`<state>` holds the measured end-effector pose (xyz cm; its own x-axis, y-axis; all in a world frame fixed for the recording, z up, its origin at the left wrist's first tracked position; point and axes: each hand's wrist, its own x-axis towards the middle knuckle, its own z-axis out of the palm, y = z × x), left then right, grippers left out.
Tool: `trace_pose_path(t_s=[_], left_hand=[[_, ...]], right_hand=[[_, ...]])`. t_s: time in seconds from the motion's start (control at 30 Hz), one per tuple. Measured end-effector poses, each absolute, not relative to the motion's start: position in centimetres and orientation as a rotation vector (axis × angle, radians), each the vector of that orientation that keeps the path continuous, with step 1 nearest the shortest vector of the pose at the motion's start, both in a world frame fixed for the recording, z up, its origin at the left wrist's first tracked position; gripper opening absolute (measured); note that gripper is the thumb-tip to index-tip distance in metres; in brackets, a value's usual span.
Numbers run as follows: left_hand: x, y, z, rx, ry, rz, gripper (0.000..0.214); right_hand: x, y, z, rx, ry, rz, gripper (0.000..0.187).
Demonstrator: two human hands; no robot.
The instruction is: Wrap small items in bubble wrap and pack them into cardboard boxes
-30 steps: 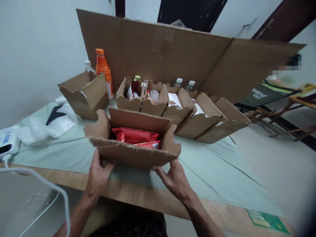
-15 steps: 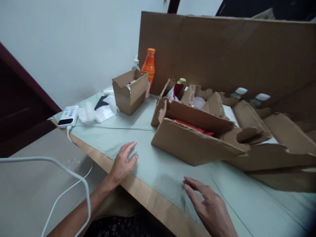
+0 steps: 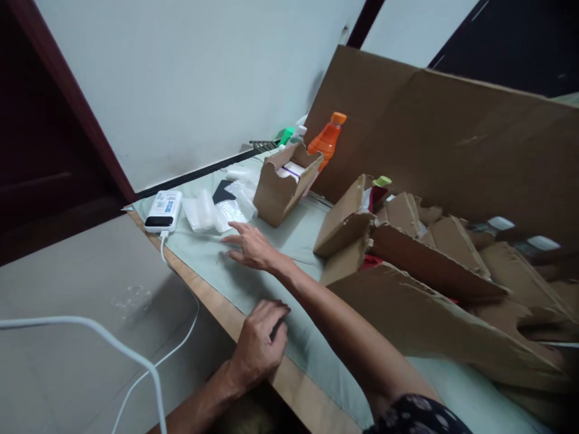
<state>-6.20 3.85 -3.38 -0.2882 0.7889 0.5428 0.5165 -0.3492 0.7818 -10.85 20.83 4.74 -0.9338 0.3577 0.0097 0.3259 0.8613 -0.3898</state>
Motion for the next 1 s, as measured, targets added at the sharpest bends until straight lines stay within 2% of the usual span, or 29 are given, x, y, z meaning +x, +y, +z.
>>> trace_pose_path(t_s=[0.13,0.27,0.37,0.4,0.53,0.63,0.7,0.83,1.0], left_hand=[[-6.4,4.1,-3.3,1.689,1.61,1.699,0.029],[-6.4,4.0,-3.3,1.641,1.585,1.725,0.03],[-6.4,3.8,-3.2,1.621,1.589,1.753,0.032],[-6.5,3.7,-3.2,1.626,1.602,1.752,0.032],[-7.0,3.4,-3.1,1.713,1.566,1.679,0.031],[-7.3,2.9,-2.8,1.82,1.403,1.615,0.02],[-7.1,1.9,-2.5,1.88,1.274,1.583,0.013],[-5.9,-1.4,-2.2,1.852,1.177,1.548,0.013],[-5.4,-2.3,-1.2,1.823,1.55,1.457,0.012]], right_hand=[[-14.3,21.2,3.3,-0.697,-2.821,0.706,0.045],[-10.1,21.5,3.3,-0.869,-2.603,0.647,0.028],[-4.5,20.6,4.2,-0.905,-2.245,0.721,0.017],[-2.5,19.8,4.5,-0.898,-2.114,0.782,0.017],[5.0,15.6,5.0,-0.983,-1.808,1.05,0.042],[10.3,12.4,5.0,-1.117,-1.708,1.172,0.028],[13.7,10.8,4.8,-1.164,-1.659,1.21,0.031],[19.7,8.7,4.1,-1.236,-1.664,1.247,0.036],[25.5,7.7,2.8,-1.352,-1.643,1.131,0.014]])
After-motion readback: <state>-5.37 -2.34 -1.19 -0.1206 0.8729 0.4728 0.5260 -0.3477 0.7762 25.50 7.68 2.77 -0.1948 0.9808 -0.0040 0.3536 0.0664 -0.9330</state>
